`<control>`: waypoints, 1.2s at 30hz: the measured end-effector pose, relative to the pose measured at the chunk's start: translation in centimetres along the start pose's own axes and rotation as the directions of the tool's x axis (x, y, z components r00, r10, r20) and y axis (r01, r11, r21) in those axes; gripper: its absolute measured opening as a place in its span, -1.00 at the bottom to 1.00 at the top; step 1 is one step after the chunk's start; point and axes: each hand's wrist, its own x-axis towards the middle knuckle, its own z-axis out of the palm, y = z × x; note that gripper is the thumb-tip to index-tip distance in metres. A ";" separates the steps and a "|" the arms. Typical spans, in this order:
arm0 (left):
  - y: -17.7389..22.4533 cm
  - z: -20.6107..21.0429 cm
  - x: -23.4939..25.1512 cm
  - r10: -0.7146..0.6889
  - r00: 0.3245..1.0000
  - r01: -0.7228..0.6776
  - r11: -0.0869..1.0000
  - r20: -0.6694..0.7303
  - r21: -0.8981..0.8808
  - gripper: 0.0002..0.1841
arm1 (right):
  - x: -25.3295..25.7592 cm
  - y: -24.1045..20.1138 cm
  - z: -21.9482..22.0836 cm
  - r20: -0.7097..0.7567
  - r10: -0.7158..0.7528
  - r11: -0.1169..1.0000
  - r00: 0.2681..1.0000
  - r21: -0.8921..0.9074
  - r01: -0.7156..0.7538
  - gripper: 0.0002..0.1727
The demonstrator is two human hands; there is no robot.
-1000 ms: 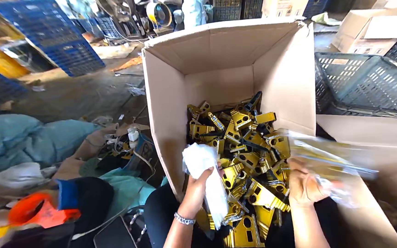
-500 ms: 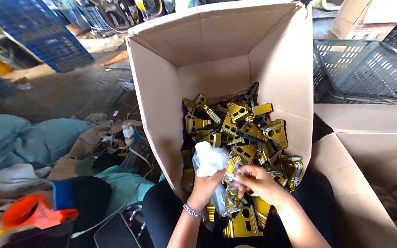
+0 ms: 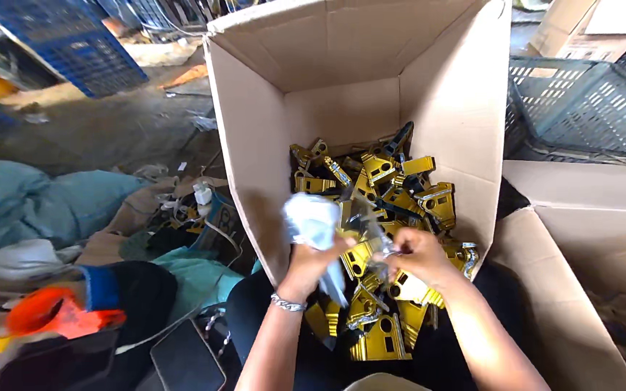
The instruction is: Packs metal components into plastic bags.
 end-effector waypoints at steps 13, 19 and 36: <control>-1.1 -4.0 -0.7 0.065 0.961 -0.058 0.998 -0.268 0.033 -0.45 | 6.6 3.3 2.6 0.562 0.448 0.300 0.696 -0.827 0.475 -0.56; -1.2 -2.2 -1.0 -0.091 0.960 0.059 0.990 -0.264 -0.127 -0.27 | 5.9 5.5 1.4 0.513 0.270 0.320 0.815 -0.846 0.426 -0.58; -0.8 1.5 -0.2 -0.108 0.994 0.105 0.983 -0.012 -0.152 -0.34 | -1.2 2.5 -1.3 -0.246 0.067 0.933 0.967 0.358 0.027 -0.25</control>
